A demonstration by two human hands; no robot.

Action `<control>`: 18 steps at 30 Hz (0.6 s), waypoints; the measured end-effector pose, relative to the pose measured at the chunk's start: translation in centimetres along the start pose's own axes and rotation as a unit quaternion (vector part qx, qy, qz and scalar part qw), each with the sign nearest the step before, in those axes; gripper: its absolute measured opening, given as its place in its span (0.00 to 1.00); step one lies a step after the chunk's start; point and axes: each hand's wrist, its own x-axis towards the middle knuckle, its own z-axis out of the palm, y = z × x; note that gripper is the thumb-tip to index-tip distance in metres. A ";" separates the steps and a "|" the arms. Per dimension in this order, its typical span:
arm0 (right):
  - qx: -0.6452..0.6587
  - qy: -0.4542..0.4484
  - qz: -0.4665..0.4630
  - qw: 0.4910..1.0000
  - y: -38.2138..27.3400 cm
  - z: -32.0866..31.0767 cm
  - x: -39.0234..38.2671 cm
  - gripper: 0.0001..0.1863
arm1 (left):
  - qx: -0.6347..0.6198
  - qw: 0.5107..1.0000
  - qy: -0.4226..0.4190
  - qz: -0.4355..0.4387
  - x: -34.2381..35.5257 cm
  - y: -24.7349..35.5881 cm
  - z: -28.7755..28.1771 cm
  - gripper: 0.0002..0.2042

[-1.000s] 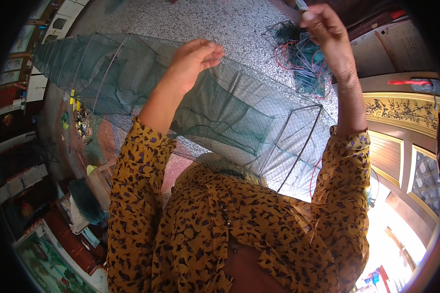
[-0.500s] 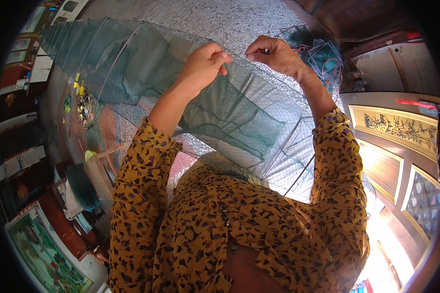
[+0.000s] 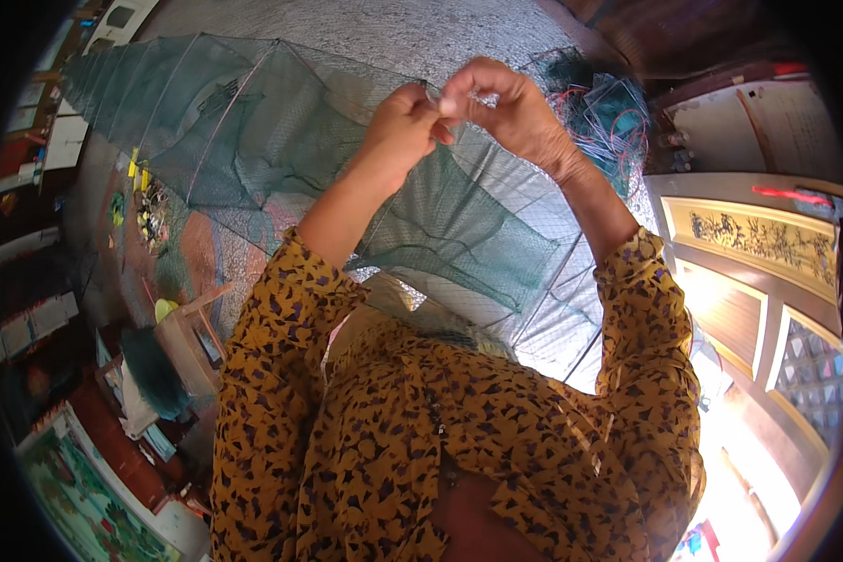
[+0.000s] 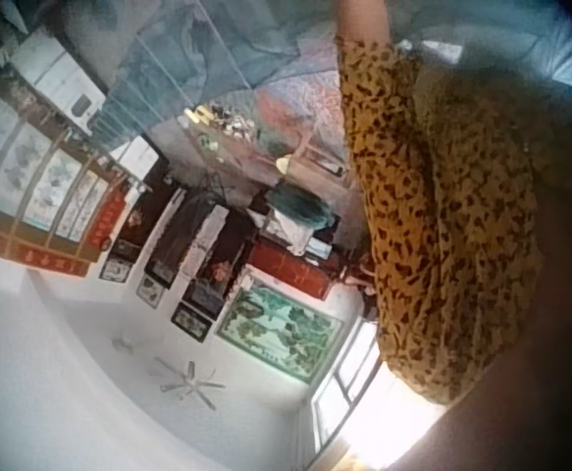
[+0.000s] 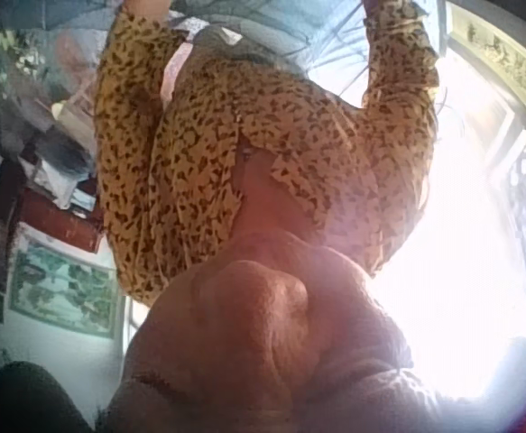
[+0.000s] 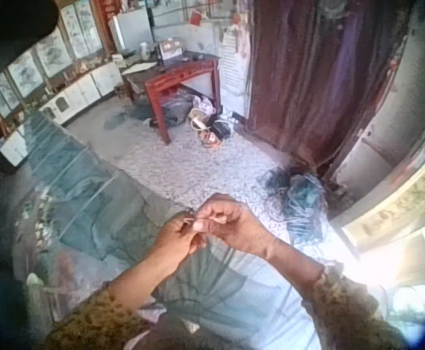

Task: The person ties knots along the frame of a long green mesh fishing net by hand, then walks across the room to pick up a yellow basin and a plastic bag from the floor.

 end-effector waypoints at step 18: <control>0.075 0.395 -0.074 0.913 -15.6 -6.4 3.3 0.05 | 0.098 0.916 -0.351 0.167 6.2 4.2 -3.1 0.08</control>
